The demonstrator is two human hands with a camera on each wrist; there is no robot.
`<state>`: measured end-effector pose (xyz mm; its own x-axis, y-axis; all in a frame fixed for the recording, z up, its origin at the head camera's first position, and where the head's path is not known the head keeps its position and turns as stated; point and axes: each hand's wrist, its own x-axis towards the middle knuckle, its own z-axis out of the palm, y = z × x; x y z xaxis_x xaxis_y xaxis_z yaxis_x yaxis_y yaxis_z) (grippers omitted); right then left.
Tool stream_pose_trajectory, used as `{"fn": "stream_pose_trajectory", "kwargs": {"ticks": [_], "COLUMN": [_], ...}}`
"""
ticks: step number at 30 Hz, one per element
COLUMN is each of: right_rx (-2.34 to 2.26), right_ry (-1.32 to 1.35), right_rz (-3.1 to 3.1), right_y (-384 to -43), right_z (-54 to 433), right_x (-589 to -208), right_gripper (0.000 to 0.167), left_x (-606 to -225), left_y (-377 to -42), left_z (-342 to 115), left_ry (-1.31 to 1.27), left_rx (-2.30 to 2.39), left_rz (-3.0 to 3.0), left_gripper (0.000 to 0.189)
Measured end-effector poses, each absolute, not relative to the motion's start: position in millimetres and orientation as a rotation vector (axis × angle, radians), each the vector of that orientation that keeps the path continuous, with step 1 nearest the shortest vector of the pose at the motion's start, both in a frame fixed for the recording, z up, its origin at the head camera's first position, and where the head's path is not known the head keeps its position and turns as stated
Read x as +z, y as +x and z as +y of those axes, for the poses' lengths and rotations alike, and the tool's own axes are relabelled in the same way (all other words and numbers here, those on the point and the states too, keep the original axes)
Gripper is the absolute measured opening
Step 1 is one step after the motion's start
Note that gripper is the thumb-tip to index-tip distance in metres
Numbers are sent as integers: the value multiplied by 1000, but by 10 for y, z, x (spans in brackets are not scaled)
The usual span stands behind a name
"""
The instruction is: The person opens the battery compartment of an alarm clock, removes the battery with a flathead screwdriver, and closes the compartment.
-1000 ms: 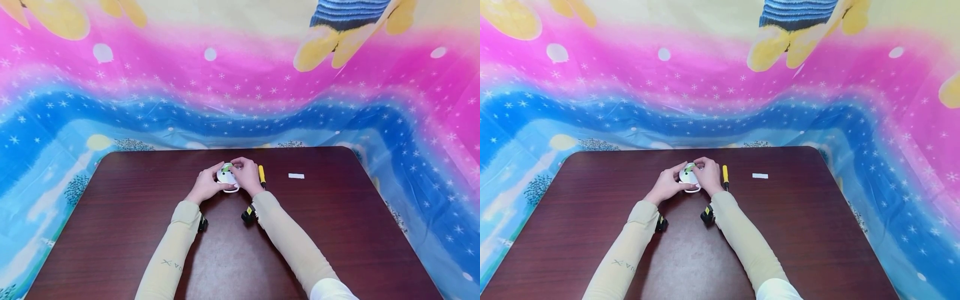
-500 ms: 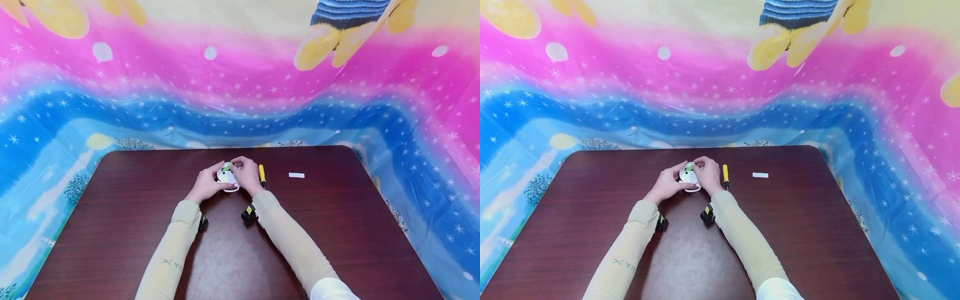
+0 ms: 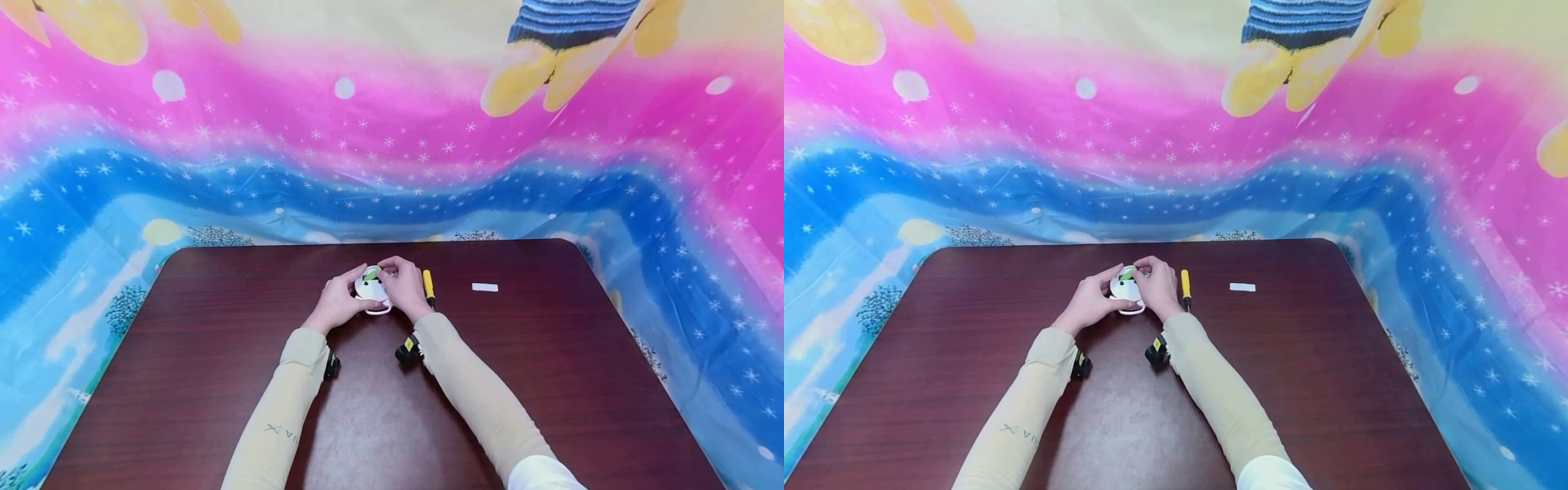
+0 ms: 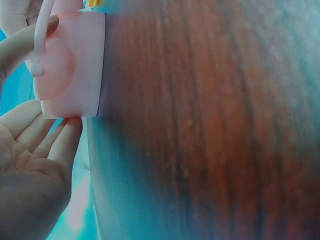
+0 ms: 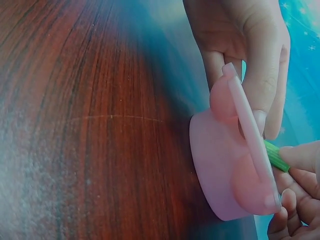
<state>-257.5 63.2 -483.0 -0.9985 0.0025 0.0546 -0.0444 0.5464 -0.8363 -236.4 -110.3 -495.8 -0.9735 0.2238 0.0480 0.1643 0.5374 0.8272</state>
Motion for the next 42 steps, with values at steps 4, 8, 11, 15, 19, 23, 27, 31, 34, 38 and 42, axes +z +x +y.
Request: {"fn": "stream_pose_trajectory", "kwargs": {"ticks": [4, 8, 11, 15, 19, 23, 27, 31, 34, 38, 42], "right_rx": [1498, 1509, 1519, 1543, 1581, 1617, 1644, 1679, 1708, 1722, 1724], "right_ry": [40, 44, 54, 40, 16, 25, 22, 27, 10, -2, 9], "right_rz": [-2717, -2711, -2701, -2689, -2647, -2587, -2557, -2540, -2523, -2491, -2459], "right_y": [-2563, -2557, -2558, -2568, -2585, -2591, -2592, -2598, -2594, -2589, -2589], "right_z": [637, 635, 639, 658, 697, 744, 776, 785, 792, 795, 789], "right_x": [-4819, -4819, -4820, -4828, -4839, -4848, -4869, -4884, -4883, -4876, -4874], "right_gripper": [18, 19, 19, 20, 22, 23, 23, 25, 27, 27, 27], "left_x": [-4947, -4946, -4951, -4947, -4944, -4948, -4966, -4983, -4977, -4980, -4986], "left_y": [-2357, -2354, -2355, -2356, -2363, -2370, -2378, -2385, -2378, -2381, -2390], "left_z": [-1099, -1100, -1104, -1104, -1106, -1110, -1105, -1103, -1102, -1101, -1103], "left_ry": [337, 338, 334, 335, 322, 311, 334, 349, 344, 347, 349], "left_rx": [1462, 1458, 1445, 1437, 1440, 1439, 1437, 1438, 1441, 1444, 1448], "left_rz": [2683, 2683, 2691, 2690, 2685, 2683, 2686, 2692, 2692, 2693, 2695], "left_gripper": [96, 96, 95, 96, 97, 97, 97, 96, 96, 96, 96]}}
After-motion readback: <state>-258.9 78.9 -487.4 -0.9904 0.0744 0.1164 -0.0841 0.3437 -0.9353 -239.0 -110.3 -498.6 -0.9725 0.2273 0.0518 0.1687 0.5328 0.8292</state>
